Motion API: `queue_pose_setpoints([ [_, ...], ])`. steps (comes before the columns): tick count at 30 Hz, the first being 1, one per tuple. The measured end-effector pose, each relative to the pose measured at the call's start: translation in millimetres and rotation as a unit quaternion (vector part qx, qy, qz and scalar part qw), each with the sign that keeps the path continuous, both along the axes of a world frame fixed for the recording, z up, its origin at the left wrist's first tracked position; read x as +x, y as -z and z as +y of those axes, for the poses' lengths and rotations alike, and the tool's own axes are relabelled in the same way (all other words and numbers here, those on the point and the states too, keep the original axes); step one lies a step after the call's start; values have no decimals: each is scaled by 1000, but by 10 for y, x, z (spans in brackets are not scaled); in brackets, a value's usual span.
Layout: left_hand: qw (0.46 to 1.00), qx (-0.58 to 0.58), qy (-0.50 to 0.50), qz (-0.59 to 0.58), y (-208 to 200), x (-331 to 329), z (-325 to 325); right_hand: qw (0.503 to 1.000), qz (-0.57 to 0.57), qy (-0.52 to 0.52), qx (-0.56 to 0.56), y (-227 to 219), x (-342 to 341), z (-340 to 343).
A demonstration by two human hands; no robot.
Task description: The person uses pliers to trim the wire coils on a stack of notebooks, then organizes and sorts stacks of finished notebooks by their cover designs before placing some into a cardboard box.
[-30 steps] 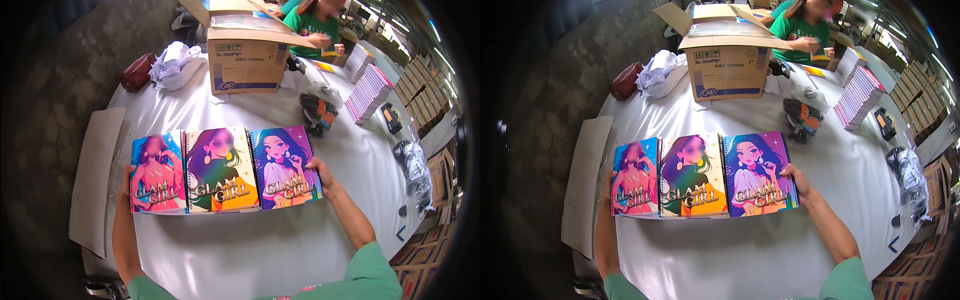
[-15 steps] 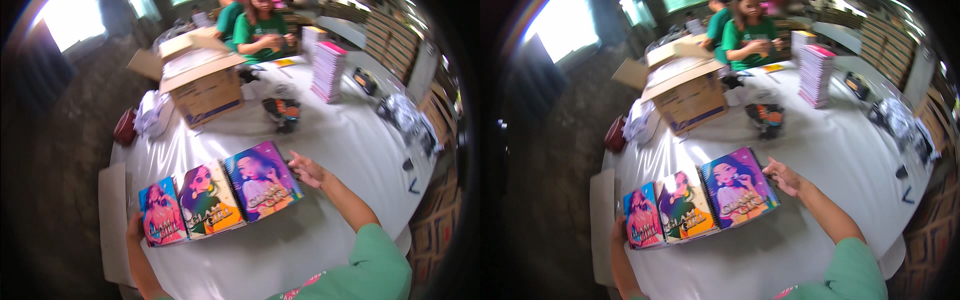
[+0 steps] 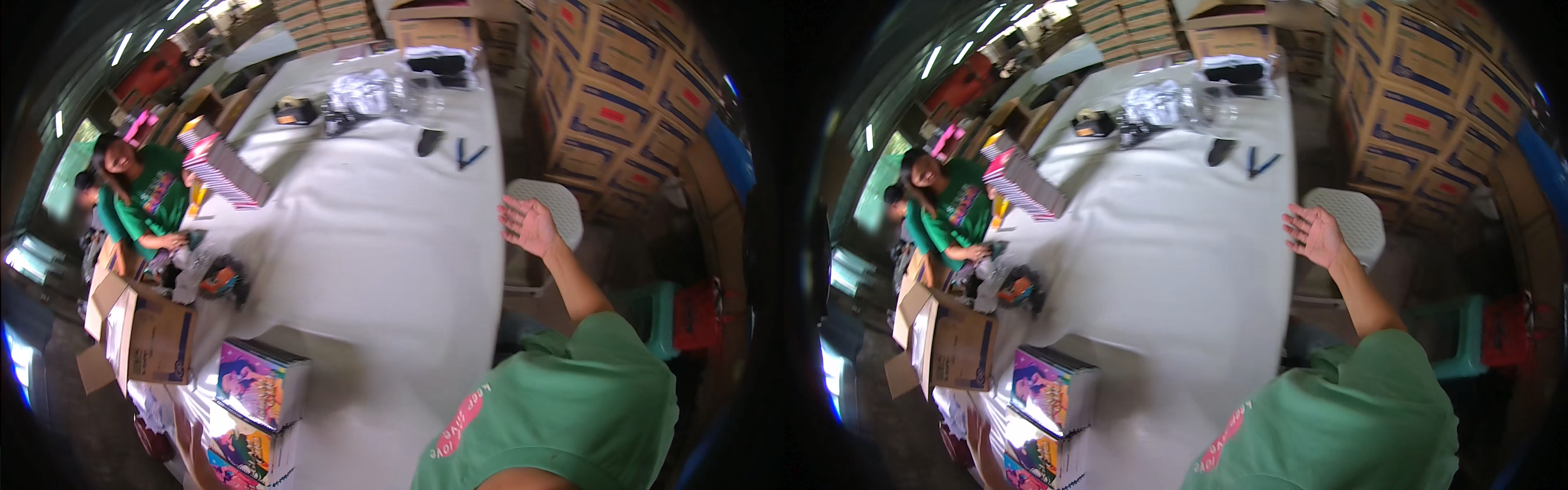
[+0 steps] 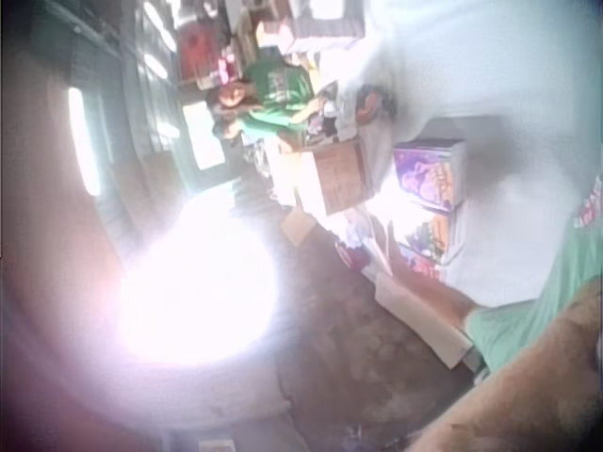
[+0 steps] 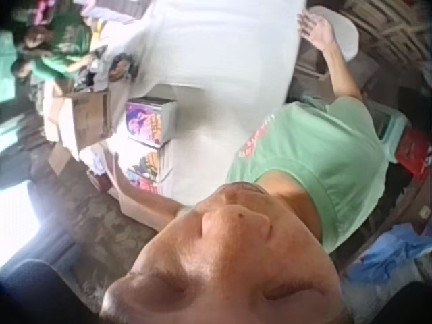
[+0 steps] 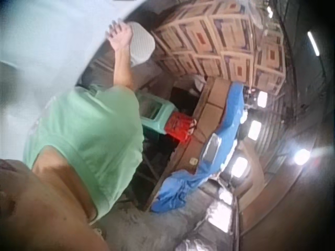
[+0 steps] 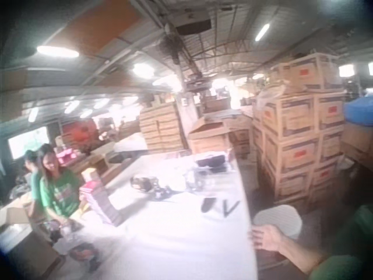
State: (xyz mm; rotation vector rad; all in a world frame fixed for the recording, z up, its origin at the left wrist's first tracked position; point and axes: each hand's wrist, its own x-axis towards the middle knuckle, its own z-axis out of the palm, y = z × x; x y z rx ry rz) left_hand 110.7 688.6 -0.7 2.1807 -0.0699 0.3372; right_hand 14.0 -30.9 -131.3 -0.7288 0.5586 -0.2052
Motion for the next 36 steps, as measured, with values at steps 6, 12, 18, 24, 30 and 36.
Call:
queue_pose_setpoints([
  [6, 901, 244, 358, 16, -206, 789, -2972, 977, 83, 196, -35, 330, -1410, -902],
  [12, 806, 295, 513, 33, -282, 815, -4320, 928, 103, 356, 46, 678, -2553, -1302],
  [18, 836, 274, 473, 56, -217, 1089, -4549, 944, 134, 297, 48, 1167, -2071, -1736],
  [24, 832, 252, 482, 108, 71, 1368, -5235, 978, 120, 160, 53, 1192, -475, -2392],
  [30, 857, 279, 428, 73, 152, 1964, -6227, 991, 102, 83, 6, 841, 1057, -3293],
  [36, 888, 135, 434, 68, 127, 2208, -7274, 992, 35, 122, -12, 189, 1993, -4420],
])
